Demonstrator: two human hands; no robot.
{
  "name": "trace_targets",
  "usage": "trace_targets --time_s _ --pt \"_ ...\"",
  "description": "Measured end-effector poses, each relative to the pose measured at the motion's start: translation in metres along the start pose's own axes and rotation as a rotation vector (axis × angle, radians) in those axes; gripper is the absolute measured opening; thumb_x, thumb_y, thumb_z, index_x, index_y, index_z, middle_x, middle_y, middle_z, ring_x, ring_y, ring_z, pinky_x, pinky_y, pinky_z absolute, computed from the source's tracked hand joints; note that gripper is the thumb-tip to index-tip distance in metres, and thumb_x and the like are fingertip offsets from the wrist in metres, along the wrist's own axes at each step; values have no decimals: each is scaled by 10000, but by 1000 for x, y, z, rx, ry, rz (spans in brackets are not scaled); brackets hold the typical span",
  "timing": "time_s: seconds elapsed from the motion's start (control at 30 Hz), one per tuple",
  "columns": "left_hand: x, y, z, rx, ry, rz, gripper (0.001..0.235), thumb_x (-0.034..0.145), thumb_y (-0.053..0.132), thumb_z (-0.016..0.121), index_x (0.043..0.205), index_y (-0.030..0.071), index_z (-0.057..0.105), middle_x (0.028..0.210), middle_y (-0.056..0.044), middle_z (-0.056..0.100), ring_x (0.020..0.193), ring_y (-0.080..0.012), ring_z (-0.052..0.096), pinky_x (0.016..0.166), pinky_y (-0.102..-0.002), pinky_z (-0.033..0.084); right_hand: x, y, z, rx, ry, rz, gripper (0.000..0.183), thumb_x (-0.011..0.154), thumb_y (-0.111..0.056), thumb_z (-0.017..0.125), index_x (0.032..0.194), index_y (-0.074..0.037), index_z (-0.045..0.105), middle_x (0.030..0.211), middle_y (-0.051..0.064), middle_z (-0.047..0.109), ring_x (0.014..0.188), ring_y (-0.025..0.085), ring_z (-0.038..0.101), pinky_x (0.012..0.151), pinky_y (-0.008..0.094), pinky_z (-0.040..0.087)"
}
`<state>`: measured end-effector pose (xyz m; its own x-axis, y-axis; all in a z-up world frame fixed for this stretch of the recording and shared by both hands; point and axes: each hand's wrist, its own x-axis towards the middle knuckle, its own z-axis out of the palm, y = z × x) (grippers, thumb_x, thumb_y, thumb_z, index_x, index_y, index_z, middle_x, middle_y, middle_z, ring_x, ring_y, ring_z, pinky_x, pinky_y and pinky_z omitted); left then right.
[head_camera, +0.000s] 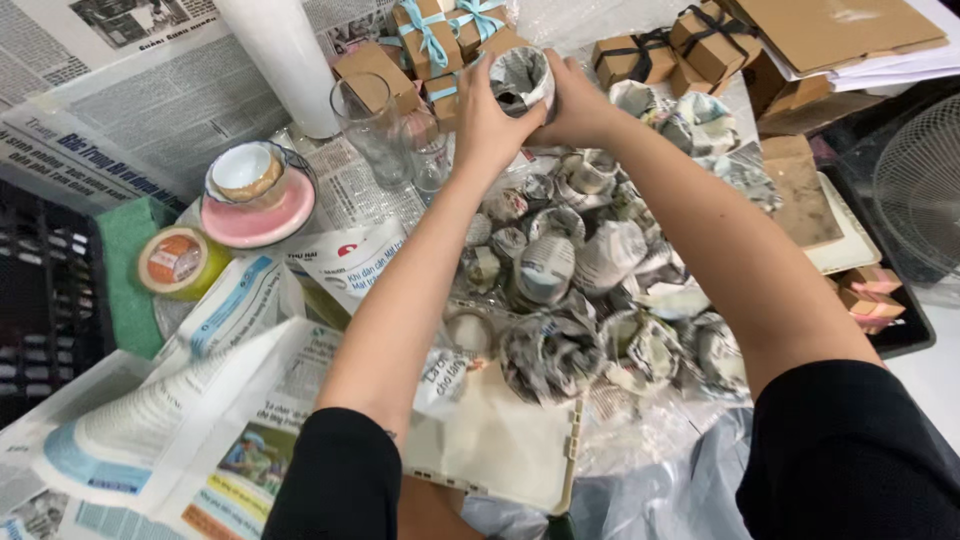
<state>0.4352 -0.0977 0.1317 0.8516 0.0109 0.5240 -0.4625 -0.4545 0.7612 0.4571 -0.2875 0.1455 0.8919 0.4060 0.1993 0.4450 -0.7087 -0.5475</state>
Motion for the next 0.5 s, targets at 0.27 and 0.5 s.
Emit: trace_targets --time_s 0.27,0.5 --pt "-4 -51 44 66 -198 -46 1012 683 298 903 1474 -21 359 1428 -234 445 1295 -411 550 1062 -442 494 7 28 1 23 -166 -111 1171 601 -371 966 1509 -66 292 1433 301 508 1360 436 498 1096 475 467" --pt "-18 -65 53 23 -313 -31 960 706 248 917 1458 14 368 1439 -211 460 1293 -415 567 1056 -447 497 -2 20 17 -447 -202 1 1097 583 -400 988 1435 -63 385 1301 209 633 1234 405 598 962 552 478"
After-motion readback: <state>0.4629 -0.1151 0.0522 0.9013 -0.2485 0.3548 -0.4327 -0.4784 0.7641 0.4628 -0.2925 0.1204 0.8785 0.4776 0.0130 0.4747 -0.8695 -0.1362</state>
